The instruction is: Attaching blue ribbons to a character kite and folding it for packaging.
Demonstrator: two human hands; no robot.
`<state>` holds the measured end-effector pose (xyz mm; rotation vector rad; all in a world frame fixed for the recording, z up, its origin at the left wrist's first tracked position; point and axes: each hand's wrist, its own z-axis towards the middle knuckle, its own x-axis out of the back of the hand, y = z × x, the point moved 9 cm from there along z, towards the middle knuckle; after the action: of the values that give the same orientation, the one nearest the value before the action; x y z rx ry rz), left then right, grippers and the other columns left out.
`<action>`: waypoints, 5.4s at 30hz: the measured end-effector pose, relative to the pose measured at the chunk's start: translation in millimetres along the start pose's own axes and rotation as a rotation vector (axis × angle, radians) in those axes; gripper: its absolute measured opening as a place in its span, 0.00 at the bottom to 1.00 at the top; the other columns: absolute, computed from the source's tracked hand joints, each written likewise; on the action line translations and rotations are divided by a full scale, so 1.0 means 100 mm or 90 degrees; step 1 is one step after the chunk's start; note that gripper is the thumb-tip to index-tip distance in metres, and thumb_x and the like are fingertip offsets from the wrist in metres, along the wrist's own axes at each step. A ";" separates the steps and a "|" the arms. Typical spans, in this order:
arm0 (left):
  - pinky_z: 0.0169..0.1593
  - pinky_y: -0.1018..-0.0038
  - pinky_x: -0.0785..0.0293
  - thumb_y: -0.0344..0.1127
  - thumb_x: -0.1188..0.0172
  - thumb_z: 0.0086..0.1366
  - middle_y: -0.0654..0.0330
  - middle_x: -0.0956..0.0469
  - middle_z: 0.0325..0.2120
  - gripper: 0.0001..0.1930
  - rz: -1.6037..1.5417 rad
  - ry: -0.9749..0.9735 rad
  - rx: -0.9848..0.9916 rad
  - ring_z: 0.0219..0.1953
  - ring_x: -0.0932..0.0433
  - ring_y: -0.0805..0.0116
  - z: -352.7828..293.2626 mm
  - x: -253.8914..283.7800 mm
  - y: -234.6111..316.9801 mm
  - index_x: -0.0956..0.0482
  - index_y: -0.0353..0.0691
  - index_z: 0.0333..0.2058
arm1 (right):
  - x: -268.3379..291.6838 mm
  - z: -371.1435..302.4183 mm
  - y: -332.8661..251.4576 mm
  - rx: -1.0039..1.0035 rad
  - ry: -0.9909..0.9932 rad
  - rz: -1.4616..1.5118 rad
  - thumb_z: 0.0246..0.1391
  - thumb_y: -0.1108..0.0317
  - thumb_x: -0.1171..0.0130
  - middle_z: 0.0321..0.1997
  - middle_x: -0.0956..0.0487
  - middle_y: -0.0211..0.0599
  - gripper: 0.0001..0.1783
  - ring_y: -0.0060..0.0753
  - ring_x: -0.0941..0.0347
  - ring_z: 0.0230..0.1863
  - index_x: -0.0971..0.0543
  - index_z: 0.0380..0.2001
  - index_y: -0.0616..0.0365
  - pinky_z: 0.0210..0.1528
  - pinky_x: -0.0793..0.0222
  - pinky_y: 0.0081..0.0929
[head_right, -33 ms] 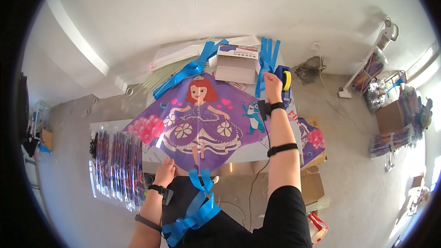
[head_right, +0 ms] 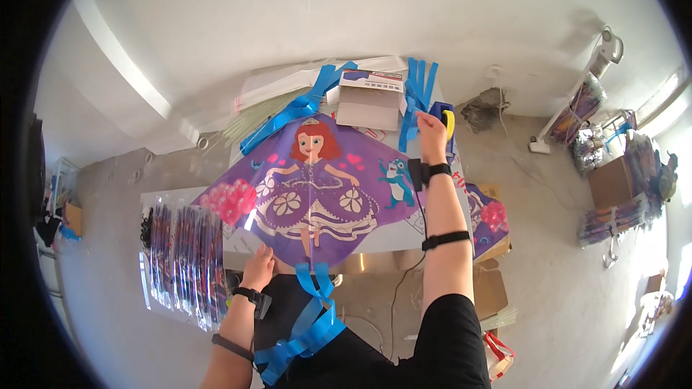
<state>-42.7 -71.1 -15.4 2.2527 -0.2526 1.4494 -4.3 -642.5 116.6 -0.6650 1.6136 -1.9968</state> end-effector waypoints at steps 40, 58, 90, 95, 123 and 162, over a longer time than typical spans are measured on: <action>0.47 0.77 0.29 0.44 0.55 0.71 0.57 0.26 0.45 0.23 -0.980 0.066 -0.317 0.44 0.26 0.72 -2.57 1.73 1.78 0.39 0.36 0.58 | -0.70 -5.05 -2.24 -0.264 -0.538 0.092 0.56 0.70 0.44 0.29 0.21 0.34 0.09 0.23 0.23 0.31 0.23 0.32 0.68 0.35 0.28 0.18; 0.47 0.71 0.26 0.32 0.51 0.68 0.57 0.22 0.38 0.11 -1.191 0.057 -0.172 0.40 0.23 0.69 -2.58 1.82 1.52 0.29 0.34 0.45 | -0.82 -5.09 -2.43 -0.264 -0.541 0.142 0.56 0.73 0.44 0.33 0.23 0.30 0.10 0.20 0.24 0.32 0.26 0.41 0.66 0.33 0.29 0.16; 0.45 0.77 0.24 0.21 0.46 0.62 0.58 0.23 0.39 0.13 -1.146 0.175 -0.202 0.40 0.22 0.72 -2.72 1.98 1.48 0.31 0.32 0.46 | -1.00 -4.66 -2.91 -0.142 -0.394 0.177 0.52 0.73 0.39 0.21 0.26 0.25 0.05 0.14 0.33 0.23 0.25 0.26 0.61 0.26 0.36 0.14; 0.44 0.78 0.24 0.21 0.45 0.61 0.58 0.23 0.39 0.13 -1.115 0.182 -0.190 0.40 0.22 0.73 -2.72 1.97 1.45 0.30 0.33 0.46 | -1.00 -4.68 -2.86 -0.140 -0.397 0.186 0.52 0.73 0.39 0.22 0.26 0.24 0.05 0.14 0.33 0.24 0.25 0.27 0.61 0.27 0.36 0.14; 0.40 0.61 0.26 0.43 0.54 0.69 0.56 0.22 0.31 0.11 -1.425 0.294 -0.289 0.26 0.24 0.69 -2.61 2.18 0.42 0.29 0.42 0.39 | -0.39 -3.91 -3.06 -0.067 -0.289 0.482 0.60 0.71 0.50 0.32 0.22 0.39 0.03 0.34 0.23 0.32 0.30 0.33 0.58 0.39 0.30 0.25; 0.49 0.78 0.35 0.40 0.48 0.67 0.63 0.27 0.47 0.16 -1.079 -0.001 -0.306 0.47 0.30 0.76 -1.50 2.57 2.58 0.29 0.42 0.51 | -0.42 -3.49 -3.16 0.166 -0.346 0.008 0.45 0.78 0.37 0.32 0.24 0.30 0.06 0.25 0.27 0.33 0.20 0.30 0.61 0.34 0.34 0.20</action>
<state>-153.0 -208.1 337.3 1.2019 0.9717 0.3299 -217.2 -296.9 358.9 -0.9836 1.0162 -1.7672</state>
